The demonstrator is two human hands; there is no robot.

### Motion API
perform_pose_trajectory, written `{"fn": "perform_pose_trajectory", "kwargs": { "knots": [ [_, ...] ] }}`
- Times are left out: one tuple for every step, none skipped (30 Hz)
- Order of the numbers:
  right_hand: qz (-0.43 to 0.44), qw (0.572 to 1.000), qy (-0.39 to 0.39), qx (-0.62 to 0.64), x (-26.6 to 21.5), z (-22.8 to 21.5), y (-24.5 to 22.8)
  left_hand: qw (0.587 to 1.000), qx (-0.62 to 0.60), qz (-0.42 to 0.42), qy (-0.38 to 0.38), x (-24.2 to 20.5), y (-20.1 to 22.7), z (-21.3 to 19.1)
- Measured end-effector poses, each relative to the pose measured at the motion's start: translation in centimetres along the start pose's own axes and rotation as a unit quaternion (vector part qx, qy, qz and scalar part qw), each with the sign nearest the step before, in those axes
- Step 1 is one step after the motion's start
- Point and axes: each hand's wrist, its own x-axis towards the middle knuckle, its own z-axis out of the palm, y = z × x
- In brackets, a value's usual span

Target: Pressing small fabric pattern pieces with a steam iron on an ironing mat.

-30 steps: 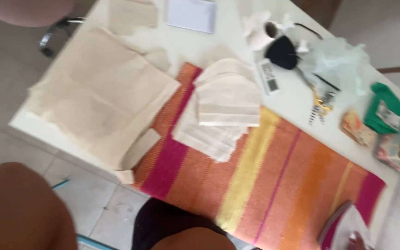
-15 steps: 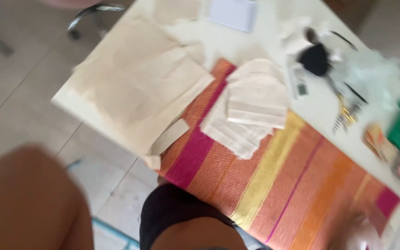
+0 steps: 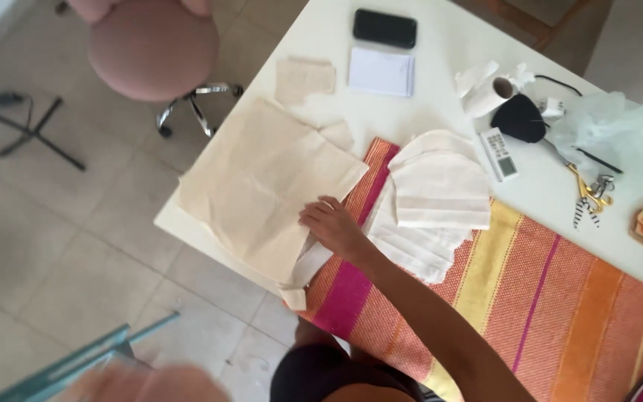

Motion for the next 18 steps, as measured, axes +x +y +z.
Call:
{"fn": "perform_pose_trajectory", "kwargs": {
  "knots": [
    [-0.007,0.999,0.005,0.043,0.3,-0.6,0.5,1.0,0.019,0.011,0.0,6.8,3.4,-0.9],
    [-0.002,0.999,0.01,0.037,1.6,-2.6,-0.5,1.0,0.019,0.019,0.003,10.2,6.2,-1.5],
    [0.041,0.996,0.057,0.059,2.7,-4.9,-1.4,0.979,-0.161,-0.025,0.122,13.5,9.3,-2.0],
    [0.083,0.988,0.104,0.08,3.7,-7.1,-2.3,0.911,-0.334,-0.067,0.233,16.7,12.5,-2.6],
    [0.087,0.987,0.108,0.076,4.7,-10.6,-3.5,0.911,-0.336,-0.06,0.232,17.5,12.7,-1.2],
    [0.085,0.98,0.15,0.102,5.6,-14.3,-4.6,0.94,-0.297,-0.011,0.168,18.3,13.0,0.2],
    [0.084,0.969,0.194,0.125,6.3,-18.0,-5.7,0.961,-0.255,0.04,0.103,19.2,13.4,1.6],
    [0.089,0.969,0.199,0.118,4.8,-19.9,-6.4,0.96,-0.256,0.05,0.102,19.8,13.5,2.6],
    [0.174,0.95,0.205,0.161,2.8,-22.2,-7.0,0.951,-0.274,0.055,0.133,20.7,14.1,3.9],
    [0.256,0.921,0.211,0.203,0.6,-24.5,-7.6,0.94,-0.293,0.059,0.164,21.8,15.0,5.3],
    [0.272,0.918,0.221,0.184,-0.9,-26.8,-7.6,0.936,-0.305,0.081,0.155,23.1,15.7,3.7],
    [0.394,0.864,0.274,0.151,-2.6,-29.1,-7.7,0.92,-0.34,0.102,0.168,24.4,16.7,2.3],
    [0.508,0.79,0.325,0.114,-4.9,-31.5,-8.1,0.9,-0.378,0.124,0.178,25.5,18.2,1.1],
    [0.521,0.778,0.337,0.092,-8.5,-32.7,-7.2,0.893,-0.393,0.146,0.166,26.9,20.1,-0.7],
    [0.557,0.746,0.35,0.101,-12.2,-33.9,-6.7,0.859,-0.498,0.112,0.049,28.4,22.1,-2.3],
    [0.591,0.711,0.365,0.11,-15.9,-35.1,-6.4,0.805,-0.583,0.077,-0.076,29.8,24.0,-3.8],
    [0.602,0.699,0.377,0.088,-20.0,-35.1,-7.1,0.795,-0.591,0.098,-0.094,31.8,26.5,-1.8],
    [0.627,0.669,0.375,0.138,-24.1,-35.1,-7.9,0.78,-0.591,0.138,-0.15,33.6,29.3,0.2]
  ]
}}
